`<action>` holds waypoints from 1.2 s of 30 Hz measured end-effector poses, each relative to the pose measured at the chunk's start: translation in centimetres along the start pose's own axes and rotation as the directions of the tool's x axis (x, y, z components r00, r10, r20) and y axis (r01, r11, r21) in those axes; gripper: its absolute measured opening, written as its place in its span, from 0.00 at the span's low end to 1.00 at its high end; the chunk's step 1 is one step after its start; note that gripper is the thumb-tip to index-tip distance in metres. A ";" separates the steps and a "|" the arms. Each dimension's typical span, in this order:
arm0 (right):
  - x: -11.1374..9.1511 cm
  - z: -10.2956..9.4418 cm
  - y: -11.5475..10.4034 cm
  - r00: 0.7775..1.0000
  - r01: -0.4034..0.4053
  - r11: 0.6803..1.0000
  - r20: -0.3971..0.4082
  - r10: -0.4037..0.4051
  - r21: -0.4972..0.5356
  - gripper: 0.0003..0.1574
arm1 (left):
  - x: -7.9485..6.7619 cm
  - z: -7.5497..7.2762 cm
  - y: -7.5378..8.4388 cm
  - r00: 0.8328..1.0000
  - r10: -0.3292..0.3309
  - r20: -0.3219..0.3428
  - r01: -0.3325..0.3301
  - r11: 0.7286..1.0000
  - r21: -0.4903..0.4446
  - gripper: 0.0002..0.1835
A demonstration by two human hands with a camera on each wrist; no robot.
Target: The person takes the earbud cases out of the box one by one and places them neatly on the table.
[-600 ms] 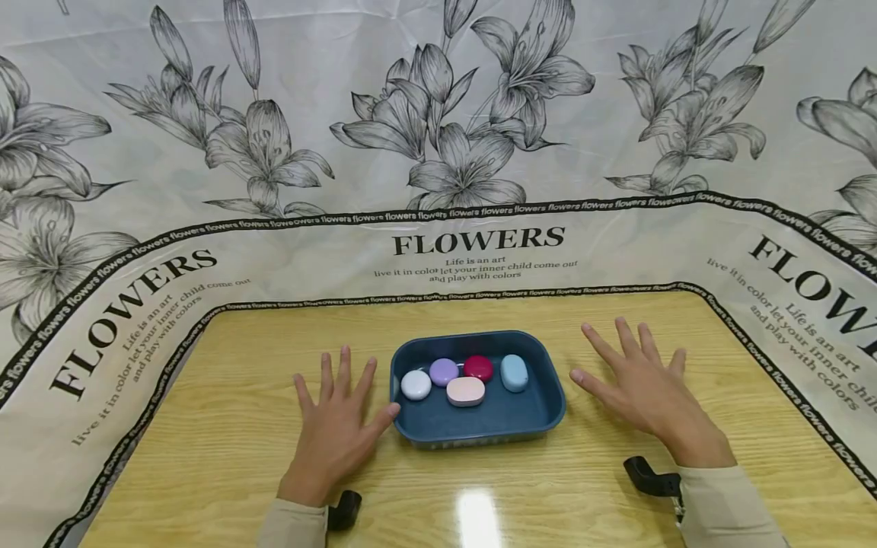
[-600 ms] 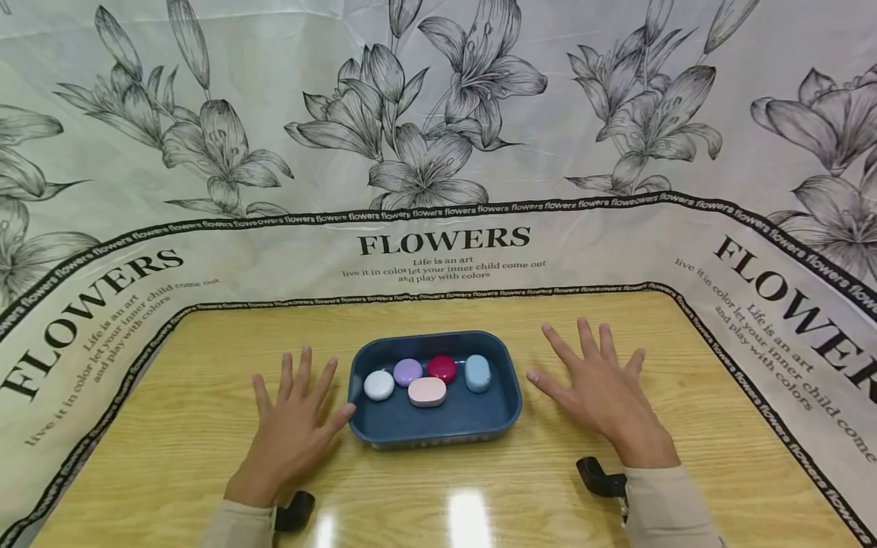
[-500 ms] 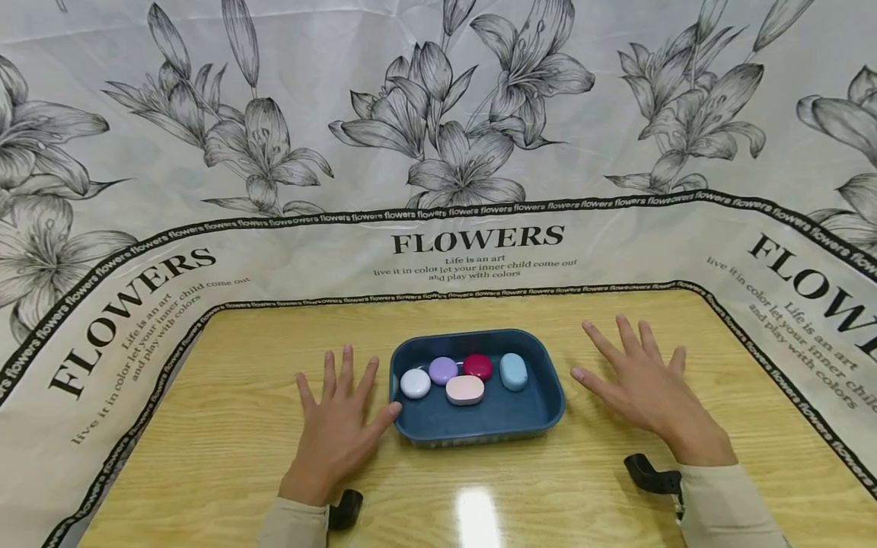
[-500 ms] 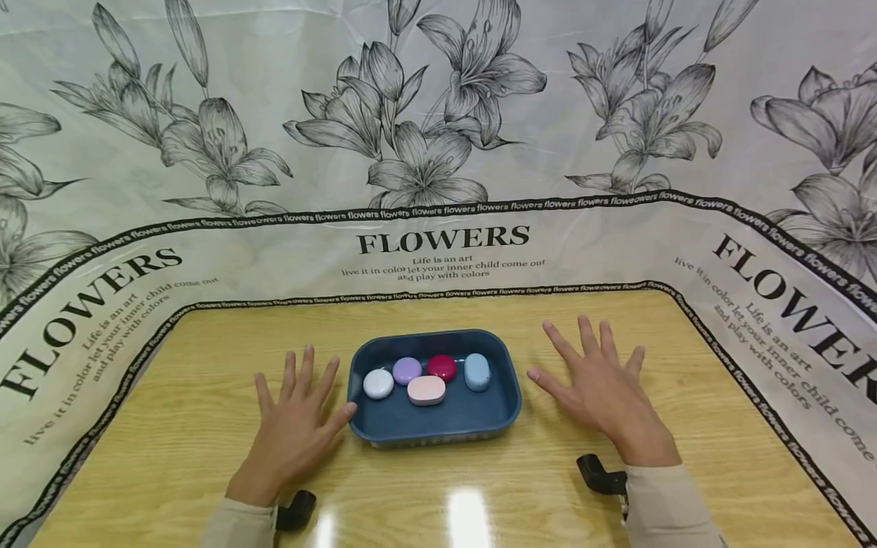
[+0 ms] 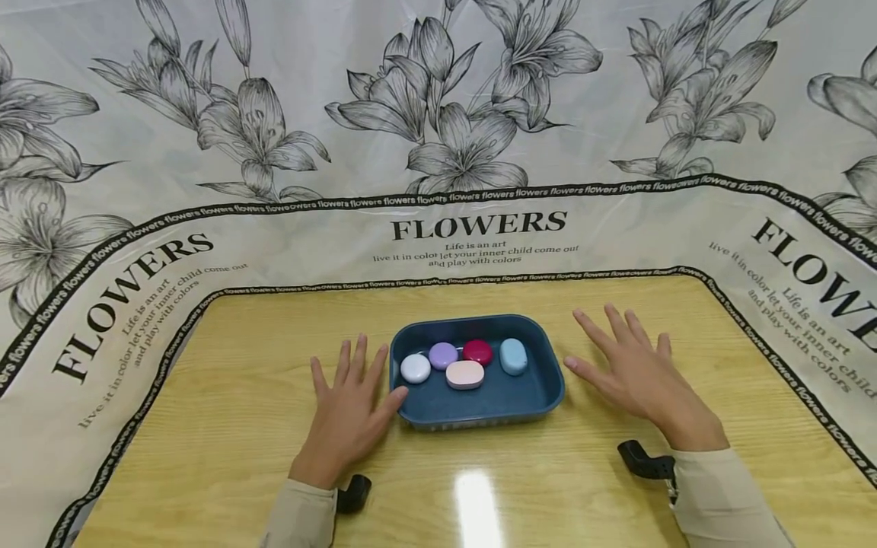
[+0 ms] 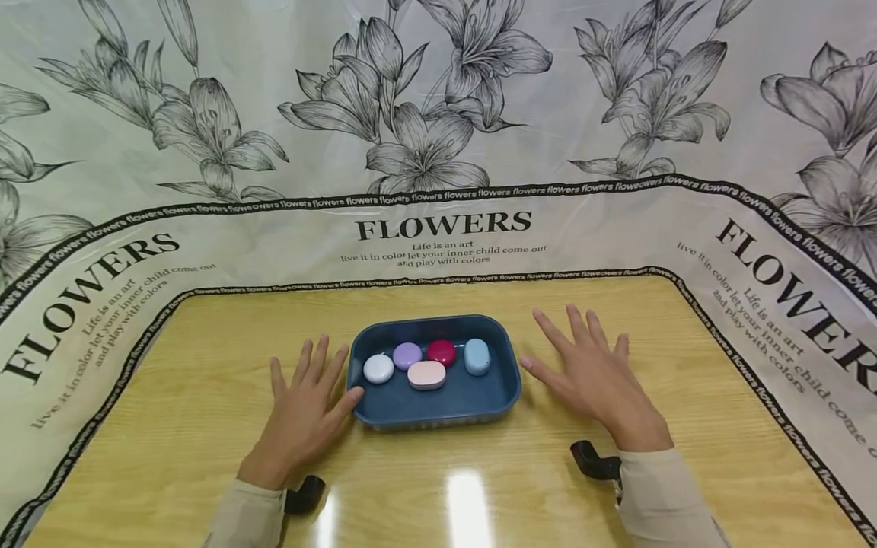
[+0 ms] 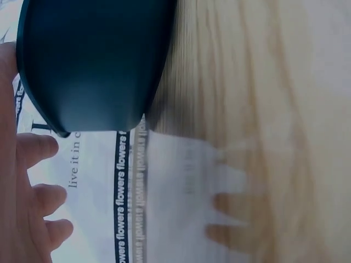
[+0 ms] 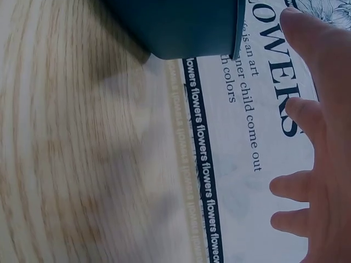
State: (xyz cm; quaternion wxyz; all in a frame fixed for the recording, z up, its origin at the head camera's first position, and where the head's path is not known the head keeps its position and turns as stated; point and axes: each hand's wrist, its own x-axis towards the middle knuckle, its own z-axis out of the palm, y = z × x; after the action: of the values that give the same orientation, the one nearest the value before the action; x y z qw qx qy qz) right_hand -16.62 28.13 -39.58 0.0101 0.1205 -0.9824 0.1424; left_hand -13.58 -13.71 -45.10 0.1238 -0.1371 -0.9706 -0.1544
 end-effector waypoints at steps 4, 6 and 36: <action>0.2 -0.2 -0.5 1.000 0.021 0.999 0.019 -0.022 0.025 0.49 | 0.3 -0.2 0.4 1.000 0.018 0.002 -0.018 1.000 -0.021 0.41; 0.2 -0.2 -0.8 0.999 0.034 0.999 0.020 -0.035 0.023 0.49 | 0.4 -0.2 0.6 1.000 0.025 -0.003 -0.025 0.999 -0.037 0.41; 0.2 1.7 -2.2 0.974 0.202 0.974 -0.129 -0.189 0.101 0.42 | 0.2 0.6 2.2 0.998 -0.043 -0.047 0.021 0.917 -0.398 0.23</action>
State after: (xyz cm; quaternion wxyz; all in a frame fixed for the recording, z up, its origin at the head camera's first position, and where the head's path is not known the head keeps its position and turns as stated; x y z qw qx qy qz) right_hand -16.22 25.54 -40.60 0.0755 0.2085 -0.9537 0.2031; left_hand -13.17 -11.43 -45.04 0.1174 -0.1393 -0.9175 -0.3537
